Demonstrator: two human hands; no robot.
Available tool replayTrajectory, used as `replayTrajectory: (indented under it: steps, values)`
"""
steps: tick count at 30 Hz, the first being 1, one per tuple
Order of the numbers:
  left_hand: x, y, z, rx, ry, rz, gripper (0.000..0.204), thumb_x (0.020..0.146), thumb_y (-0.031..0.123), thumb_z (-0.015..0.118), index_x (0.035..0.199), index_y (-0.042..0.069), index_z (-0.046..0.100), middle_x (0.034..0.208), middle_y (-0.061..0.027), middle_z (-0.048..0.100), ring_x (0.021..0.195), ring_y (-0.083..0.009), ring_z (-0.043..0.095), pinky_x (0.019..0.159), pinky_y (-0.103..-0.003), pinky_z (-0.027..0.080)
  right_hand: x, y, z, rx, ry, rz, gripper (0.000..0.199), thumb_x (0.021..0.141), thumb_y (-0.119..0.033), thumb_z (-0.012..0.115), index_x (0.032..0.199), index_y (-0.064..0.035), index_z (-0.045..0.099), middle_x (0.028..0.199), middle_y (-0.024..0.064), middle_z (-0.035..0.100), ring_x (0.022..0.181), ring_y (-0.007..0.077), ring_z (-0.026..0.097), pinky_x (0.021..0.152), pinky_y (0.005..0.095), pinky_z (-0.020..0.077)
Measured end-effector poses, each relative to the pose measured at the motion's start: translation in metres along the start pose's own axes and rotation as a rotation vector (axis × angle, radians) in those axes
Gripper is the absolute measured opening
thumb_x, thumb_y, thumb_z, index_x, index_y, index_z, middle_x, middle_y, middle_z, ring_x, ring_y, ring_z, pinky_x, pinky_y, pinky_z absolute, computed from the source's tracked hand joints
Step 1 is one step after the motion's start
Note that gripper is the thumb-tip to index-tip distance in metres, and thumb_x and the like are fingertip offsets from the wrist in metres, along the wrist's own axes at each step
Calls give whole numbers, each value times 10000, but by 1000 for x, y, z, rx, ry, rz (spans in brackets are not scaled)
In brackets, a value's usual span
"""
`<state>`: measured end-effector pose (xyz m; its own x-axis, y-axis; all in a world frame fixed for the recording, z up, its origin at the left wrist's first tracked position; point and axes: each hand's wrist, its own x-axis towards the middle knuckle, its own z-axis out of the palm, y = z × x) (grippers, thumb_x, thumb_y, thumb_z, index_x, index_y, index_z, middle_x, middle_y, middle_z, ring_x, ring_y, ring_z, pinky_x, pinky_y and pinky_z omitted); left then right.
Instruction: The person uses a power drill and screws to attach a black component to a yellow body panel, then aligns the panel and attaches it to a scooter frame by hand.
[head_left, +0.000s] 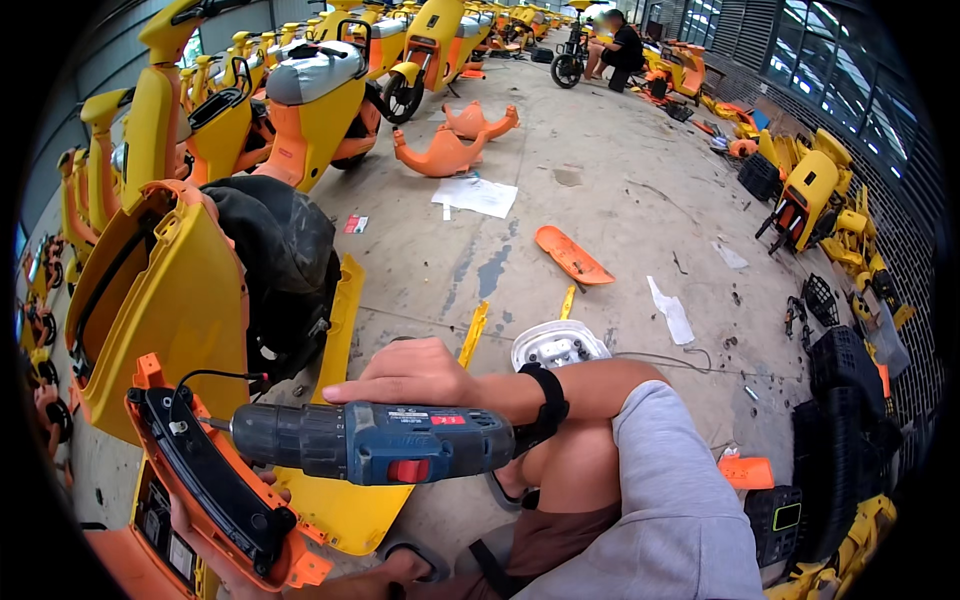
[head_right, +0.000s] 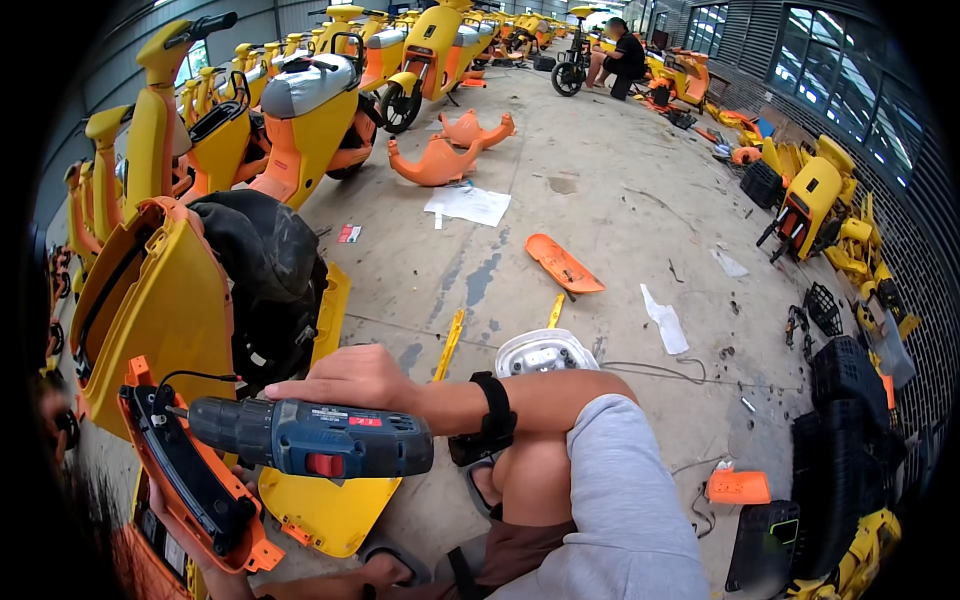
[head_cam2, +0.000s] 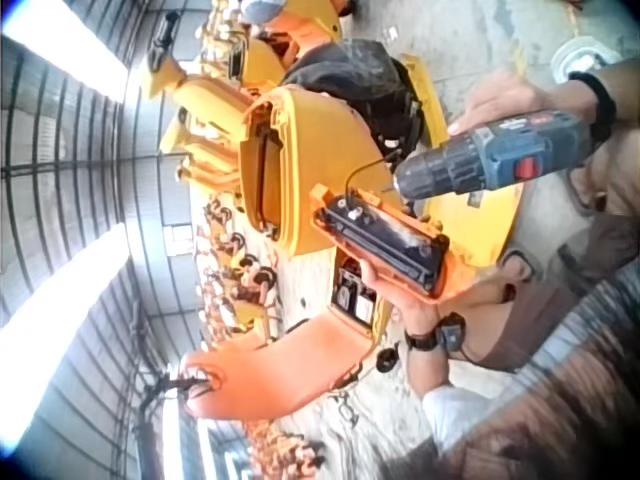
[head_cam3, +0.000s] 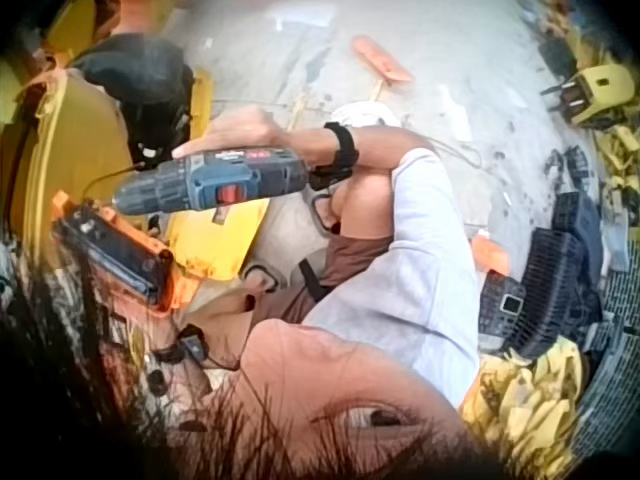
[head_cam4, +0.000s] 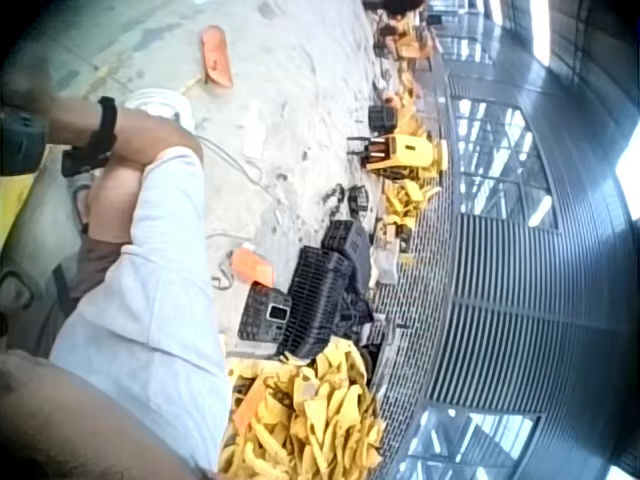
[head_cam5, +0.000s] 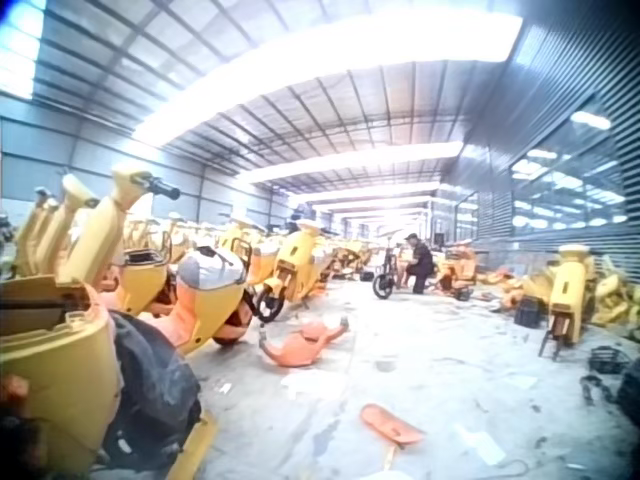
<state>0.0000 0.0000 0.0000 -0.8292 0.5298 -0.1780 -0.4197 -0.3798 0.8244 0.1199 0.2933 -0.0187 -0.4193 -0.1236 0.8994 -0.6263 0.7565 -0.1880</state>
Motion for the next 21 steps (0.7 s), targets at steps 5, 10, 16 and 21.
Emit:
replayTrajectory:
  steps: [5, 10, 16, 21]
  values:
    - [6, 10, 12, 47, 38, 133, 768, 935, 684, 458, 1407, 78, 456, 1110, -156, 643, 879, -306, 701, 686, -439, 630, 12, 6, 11, 6, 71, -44, 470, 816, -162, 733, 1255, 0, 684, 839, 74, 679, 694, 237, 661, 619, 340, 502]
    - [3, -2, 18, -4, 24, 53, 754, 937, 680, 458, 1382, 72, 477, 1111, -135, 639, 900, -300, 696, 671, -440, 629, 3, 3, 1, 5, 6, 1, 487, 810, -166, 739, 1262, 6, 677, 847, 77, 682, 693, 241, 658, 614, 341, 500]
    - [-4, -5, 31, -31, 71, 34, 745, 936, 684, 465, 1353, 68, 499, 1058, -123, 650, 883, -301, 698, 667, -439, 630, 1, -1, -3, 50, -18, 39, 499, 799, -165, 749, 1258, 16, 674, 855, 84, 687, 688, 245, 653, 613, 345, 499]
    - [-3, -5, 33, -43, 81, 21, 769, 931, 693, 450, 1381, 69, 457, 1009, -143, 639, 815, -297, 689, 624, -435, 607, 3, -2, -2, 83, 17, 15, 507, 793, -162, 756, 1254, 30, 671, 862, 92, 690, 681, 249, 646, 610, 347, 496]
